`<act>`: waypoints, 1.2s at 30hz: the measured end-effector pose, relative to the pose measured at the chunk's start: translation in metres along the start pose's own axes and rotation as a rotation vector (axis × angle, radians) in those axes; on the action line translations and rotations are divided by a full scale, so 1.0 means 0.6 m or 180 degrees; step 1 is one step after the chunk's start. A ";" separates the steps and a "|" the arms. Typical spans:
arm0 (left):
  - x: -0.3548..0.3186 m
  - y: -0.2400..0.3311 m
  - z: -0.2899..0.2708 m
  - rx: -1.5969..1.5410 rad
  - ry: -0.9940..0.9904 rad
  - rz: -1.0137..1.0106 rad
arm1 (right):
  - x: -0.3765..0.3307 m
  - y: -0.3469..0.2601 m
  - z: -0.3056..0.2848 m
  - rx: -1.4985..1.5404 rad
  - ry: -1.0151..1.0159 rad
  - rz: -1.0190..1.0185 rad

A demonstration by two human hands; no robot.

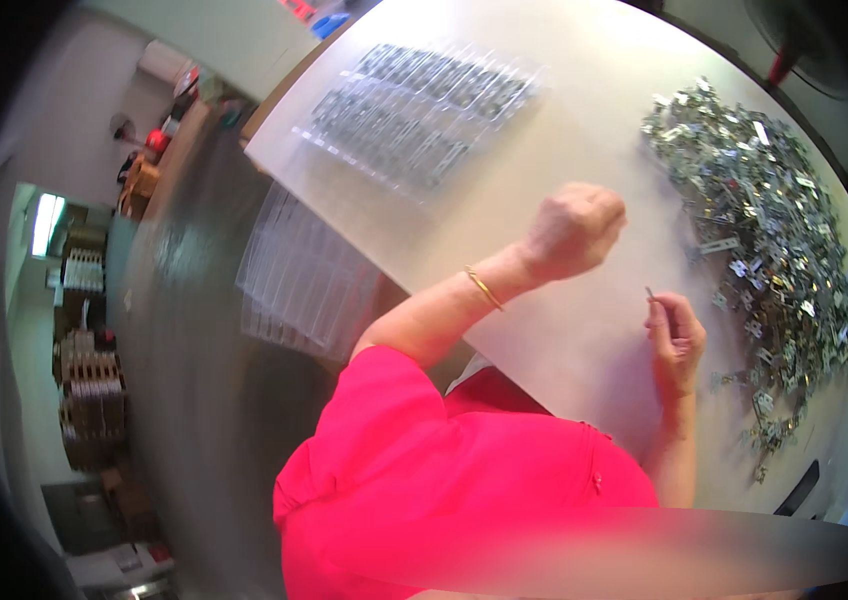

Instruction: The person assembles metal components by hand, picking up a metal bracket and a pin, joining them together, and then placing the completed assembly into a plastic tray. This process is repeated for several pieces, occasionally moving the tray to reach empty slots.

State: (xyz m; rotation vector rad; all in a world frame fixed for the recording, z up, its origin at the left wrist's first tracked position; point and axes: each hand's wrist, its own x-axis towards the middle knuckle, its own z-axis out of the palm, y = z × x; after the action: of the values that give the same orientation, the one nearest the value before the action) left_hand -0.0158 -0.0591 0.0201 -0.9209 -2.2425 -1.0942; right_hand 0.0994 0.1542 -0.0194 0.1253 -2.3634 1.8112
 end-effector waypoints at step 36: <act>-0.546 -0.254 -0.456 0.2976 -0.0092 -0.3772 | 0.002 0.007 -0.006 0.0350 0.0121 0.0417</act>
State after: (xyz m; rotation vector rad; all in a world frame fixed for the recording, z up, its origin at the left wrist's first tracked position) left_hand 0.1207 -0.4692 -0.1161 0.8661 -2.8229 -0.2004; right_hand 0.0981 0.1588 -0.0222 -0.0518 -2.2957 1.9843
